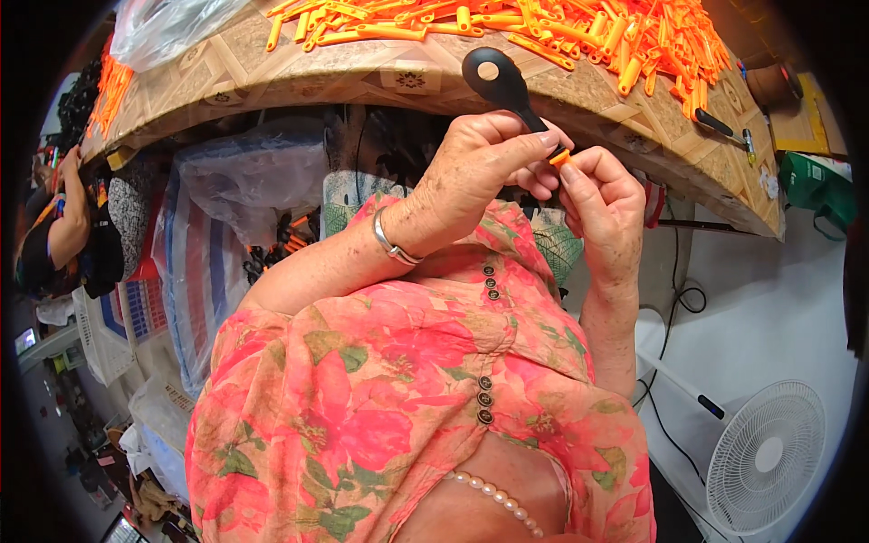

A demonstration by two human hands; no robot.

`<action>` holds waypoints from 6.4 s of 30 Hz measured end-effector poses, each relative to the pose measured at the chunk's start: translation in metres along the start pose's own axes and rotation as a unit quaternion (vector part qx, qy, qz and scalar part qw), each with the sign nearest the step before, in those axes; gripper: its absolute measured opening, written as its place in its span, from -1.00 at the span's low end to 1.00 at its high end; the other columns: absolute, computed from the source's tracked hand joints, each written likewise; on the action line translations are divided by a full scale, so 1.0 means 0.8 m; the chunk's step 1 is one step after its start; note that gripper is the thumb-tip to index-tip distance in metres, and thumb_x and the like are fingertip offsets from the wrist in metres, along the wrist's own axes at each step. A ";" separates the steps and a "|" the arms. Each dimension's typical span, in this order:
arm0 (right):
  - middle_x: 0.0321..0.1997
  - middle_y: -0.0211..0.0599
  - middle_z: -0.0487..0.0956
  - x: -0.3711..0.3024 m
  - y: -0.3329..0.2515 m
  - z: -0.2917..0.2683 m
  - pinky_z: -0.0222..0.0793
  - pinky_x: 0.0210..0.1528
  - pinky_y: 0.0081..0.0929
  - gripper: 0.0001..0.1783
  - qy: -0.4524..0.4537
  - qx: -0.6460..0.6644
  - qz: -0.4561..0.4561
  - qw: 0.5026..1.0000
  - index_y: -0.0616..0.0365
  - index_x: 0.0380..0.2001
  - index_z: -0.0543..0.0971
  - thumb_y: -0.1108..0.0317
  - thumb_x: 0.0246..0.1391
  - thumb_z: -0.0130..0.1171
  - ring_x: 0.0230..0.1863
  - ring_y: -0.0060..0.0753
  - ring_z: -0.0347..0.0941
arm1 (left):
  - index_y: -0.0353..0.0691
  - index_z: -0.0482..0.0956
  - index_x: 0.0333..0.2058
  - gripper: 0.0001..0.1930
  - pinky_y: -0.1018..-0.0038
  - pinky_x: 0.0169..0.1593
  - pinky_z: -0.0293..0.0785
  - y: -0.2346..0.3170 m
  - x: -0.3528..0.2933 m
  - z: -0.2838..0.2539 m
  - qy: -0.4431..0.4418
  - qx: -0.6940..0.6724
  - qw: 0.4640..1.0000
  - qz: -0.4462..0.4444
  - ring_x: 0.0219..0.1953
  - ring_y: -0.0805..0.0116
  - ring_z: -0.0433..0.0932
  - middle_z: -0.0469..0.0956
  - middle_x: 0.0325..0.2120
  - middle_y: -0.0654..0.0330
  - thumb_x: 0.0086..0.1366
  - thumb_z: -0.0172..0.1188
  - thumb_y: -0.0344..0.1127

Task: The person assembles small orange plastic components by inserting them into a black plastic holder and tapping them with a hammer. The person repeats this process for multiple units, placing the finished items on the table.

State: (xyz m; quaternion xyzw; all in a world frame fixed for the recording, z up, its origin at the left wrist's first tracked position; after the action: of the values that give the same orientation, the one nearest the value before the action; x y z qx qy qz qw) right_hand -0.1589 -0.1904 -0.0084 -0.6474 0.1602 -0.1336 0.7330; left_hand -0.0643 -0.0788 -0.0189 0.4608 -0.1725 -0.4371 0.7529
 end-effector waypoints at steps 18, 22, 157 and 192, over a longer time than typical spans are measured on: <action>-0.36 -0.27 0.62 0.002 -0.002 0.005 0.49 -0.22 -0.66 -0.92 0.030 -0.027 -0.050 0.998 0.30 -0.31 0.45 0.50 0.19 0.13 -0.32 -0.61 0.56 | -0.37 0.57 -0.15 -0.76 0.61 -0.27 0.54 0.006 -0.001 0.000 -0.011 0.063 0.997 0.048 -0.39 0.56 0.54 0.58 -0.40 0.23 0.32 0.18 -0.31; -0.39 -0.24 0.61 0.003 -0.009 0.005 0.53 -0.23 -0.60 -0.91 0.006 -0.017 -0.049 0.999 0.29 -0.34 0.43 0.51 0.19 0.12 -0.34 -0.56 0.57 | -0.35 0.56 -0.15 -0.79 0.62 -0.26 0.52 0.009 -0.002 0.007 -0.038 0.088 0.992 0.081 -0.38 0.57 0.53 0.57 -0.42 0.27 0.27 0.23 -0.38; -0.28 -0.45 0.45 -0.030 -0.001 -0.004 0.40 -0.51 -0.60 -0.59 0.080 -0.521 -0.414 0.743 -0.14 -0.20 0.71 0.29 -0.26 0.46 -0.44 -0.56 0.47 | -0.37 0.59 -0.25 -0.83 0.43 -0.35 0.53 0.022 -0.001 -0.011 -0.196 0.526 0.812 0.160 -0.47 0.22 0.64 0.62 -0.54 0.03 0.20 0.22 -0.41; -0.18 -0.45 0.60 -0.020 -0.013 0.019 0.35 0.07 -0.23 -0.73 -0.050 -0.574 -0.381 0.723 -0.03 -0.25 0.68 0.30 -0.12 0.37 -0.15 -0.41 0.53 | -0.39 0.56 -0.25 -0.84 0.57 -0.43 0.49 -0.008 0.001 -0.029 -0.233 0.398 0.885 -0.070 -0.53 0.57 0.53 0.56 -0.58 0.23 0.25 0.19 -0.42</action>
State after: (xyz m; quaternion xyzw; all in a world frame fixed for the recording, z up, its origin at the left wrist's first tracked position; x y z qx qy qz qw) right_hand -0.1669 -0.1717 0.0046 -0.9566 -0.0908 -0.2518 0.1150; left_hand -0.0517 -0.0681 -0.0362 0.6173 -0.4697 -0.4781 0.4121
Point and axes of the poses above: each hand's wrist, its own x-axis towards the middle knuckle, its own z-axis out of the palm, y = z × x, the point moved 5 cm from there along x, towards the middle knuckle
